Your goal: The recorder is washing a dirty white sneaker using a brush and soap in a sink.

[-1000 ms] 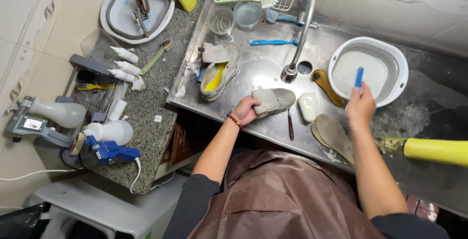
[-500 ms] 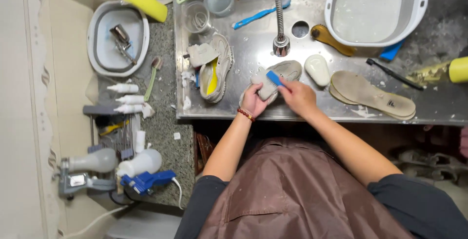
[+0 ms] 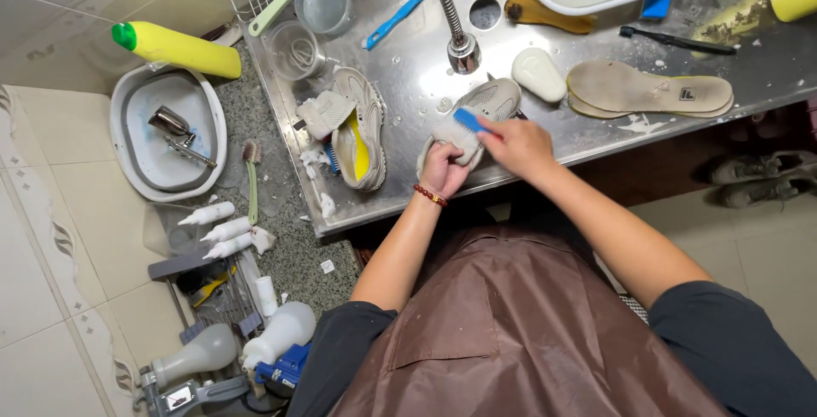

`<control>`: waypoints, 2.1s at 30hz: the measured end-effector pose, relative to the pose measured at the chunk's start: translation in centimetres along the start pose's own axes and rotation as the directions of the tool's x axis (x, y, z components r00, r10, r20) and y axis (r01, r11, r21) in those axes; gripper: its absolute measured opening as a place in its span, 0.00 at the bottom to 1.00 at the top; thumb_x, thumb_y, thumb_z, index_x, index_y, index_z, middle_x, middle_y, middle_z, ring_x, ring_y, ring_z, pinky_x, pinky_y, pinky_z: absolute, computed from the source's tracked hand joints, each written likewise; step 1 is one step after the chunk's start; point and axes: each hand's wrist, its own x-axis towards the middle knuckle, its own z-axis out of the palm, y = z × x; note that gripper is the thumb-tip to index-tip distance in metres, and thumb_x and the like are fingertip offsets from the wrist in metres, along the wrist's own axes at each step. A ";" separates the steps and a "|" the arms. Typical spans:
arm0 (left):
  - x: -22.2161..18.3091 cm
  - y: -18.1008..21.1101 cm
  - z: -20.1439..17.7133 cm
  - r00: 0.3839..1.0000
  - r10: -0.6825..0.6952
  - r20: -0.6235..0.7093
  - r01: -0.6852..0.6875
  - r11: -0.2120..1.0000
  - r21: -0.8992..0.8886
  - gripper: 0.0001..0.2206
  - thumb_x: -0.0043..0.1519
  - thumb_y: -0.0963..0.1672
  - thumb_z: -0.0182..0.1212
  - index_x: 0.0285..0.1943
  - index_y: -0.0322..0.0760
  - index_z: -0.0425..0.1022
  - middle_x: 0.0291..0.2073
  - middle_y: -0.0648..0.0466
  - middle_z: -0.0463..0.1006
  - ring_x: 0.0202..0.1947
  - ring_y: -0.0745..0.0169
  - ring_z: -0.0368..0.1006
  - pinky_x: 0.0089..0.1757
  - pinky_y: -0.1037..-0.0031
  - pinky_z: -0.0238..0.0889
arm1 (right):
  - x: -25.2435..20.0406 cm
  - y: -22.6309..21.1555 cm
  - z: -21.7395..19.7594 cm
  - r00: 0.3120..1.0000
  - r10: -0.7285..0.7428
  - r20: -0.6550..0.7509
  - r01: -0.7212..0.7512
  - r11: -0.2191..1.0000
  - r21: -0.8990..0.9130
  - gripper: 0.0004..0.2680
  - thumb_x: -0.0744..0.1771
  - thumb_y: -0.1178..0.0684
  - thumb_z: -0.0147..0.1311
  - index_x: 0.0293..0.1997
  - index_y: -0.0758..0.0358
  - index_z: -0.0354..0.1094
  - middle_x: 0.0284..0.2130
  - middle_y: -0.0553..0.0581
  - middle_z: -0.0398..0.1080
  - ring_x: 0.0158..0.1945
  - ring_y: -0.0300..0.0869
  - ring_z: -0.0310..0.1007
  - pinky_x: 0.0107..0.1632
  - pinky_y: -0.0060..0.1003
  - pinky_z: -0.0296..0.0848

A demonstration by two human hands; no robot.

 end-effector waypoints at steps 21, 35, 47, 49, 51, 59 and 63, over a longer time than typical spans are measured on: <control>-0.6 -0.6 2.4 0.991 0.061 -0.115 -0.055 0.997 0.052 0.28 0.53 0.33 0.46 0.67 0.26 0.64 0.62 0.42 0.71 0.65 0.43 0.65 0.66 0.51 0.56 | -0.2 1.0 -0.9 0.996 0.088 -0.012 -0.087 0.996 0.037 0.14 0.67 0.43 0.57 0.59 0.47 0.75 0.27 0.64 0.76 0.31 0.57 0.77 0.36 0.49 0.72; -0.5 -1.1 4.0 0.972 0.061 -0.227 -0.093 0.986 -0.136 0.27 0.73 0.55 0.44 0.72 0.33 0.64 0.65 0.45 0.70 0.65 0.48 0.66 0.64 0.56 0.55 | -0.4 -0.2 -1.7 1.000 0.029 0.009 -0.030 0.996 0.082 0.13 0.67 0.46 0.60 0.57 0.50 0.77 0.28 0.65 0.75 0.30 0.55 0.77 0.36 0.46 0.73; -0.2 -1.0 4.5 0.990 0.087 -0.113 -0.104 0.984 -0.148 0.29 0.74 0.55 0.44 0.72 0.27 0.62 0.65 0.40 0.70 0.66 0.43 0.65 0.66 0.54 0.53 | -1.1 1.2 -1.1 0.939 -0.344 -0.019 0.344 0.939 0.011 0.12 0.65 0.46 0.64 0.53 0.49 0.78 0.26 0.58 0.74 0.28 0.52 0.75 0.31 0.45 0.71; -0.1 -1.3 3.9 0.984 0.081 -0.161 -0.112 0.974 -0.194 0.28 0.74 0.55 0.44 0.73 0.29 0.61 0.66 0.43 0.69 0.66 0.45 0.64 0.66 0.54 0.53 | -1.1 0.5 -1.1 0.969 -0.246 -0.039 0.246 0.969 0.014 0.12 0.66 0.46 0.63 0.53 0.49 0.79 0.25 0.58 0.74 0.26 0.50 0.74 0.30 0.44 0.70; -0.1 -1.0 4.4 0.975 0.076 -0.207 -0.125 0.963 -0.238 0.27 0.75 0.54 0.44 0.74 0.32 0.61 0.67 0.45 0.68 0.67 0.47 0.63 0.67 0.54 0.52 | -1.3 0.6 -1.1 0.987 -0.148 -0.060 0.149 0.989 0.020 0.12 0.66 0.47 0.63 0.54 0.48 0.79 0.24 0.57 0.73 0.25 0.49 0.73 0.30 0.43 0.70; 0.2 -1.0 2.8 0.981 0.012 -0.192 -0.045 0.985 -0.166 0.27 0.75 0.55 0.44 0.70 0.27 0.61 0.62 0.39 0.70 0.63 0.41 0.65 0.66 0.50 0.52 | -2.0 0.7 -0.9 0.928 -0.366 -0.064 0.367 0.930 -0.004 0.13 0.65 0.46 0.62 0.56 0.47 0.78 0.23 0.56 0.71 0.26 0.48 0.72 0.30 0.43 0.70; 0.1 -0.8 3.6 0.989 0.017 -0.148 -0.045 0.981 -0.188 0.28 0.73 0.54 0.44 0.72 0.29 0.62 0.64 0.41 0.70 0.65 0.43 0.66 0.65 0.53 0.53 | -1.4 1.8 -1.3 0.907 -0.416 -0.064 0.414 0.909 -0.042 0.12 0.66 0.45 0.62 0.54 0.46 0.78 0.25 0.53 0.73 0.26 0.47 0.73 0.28 0.41 0.68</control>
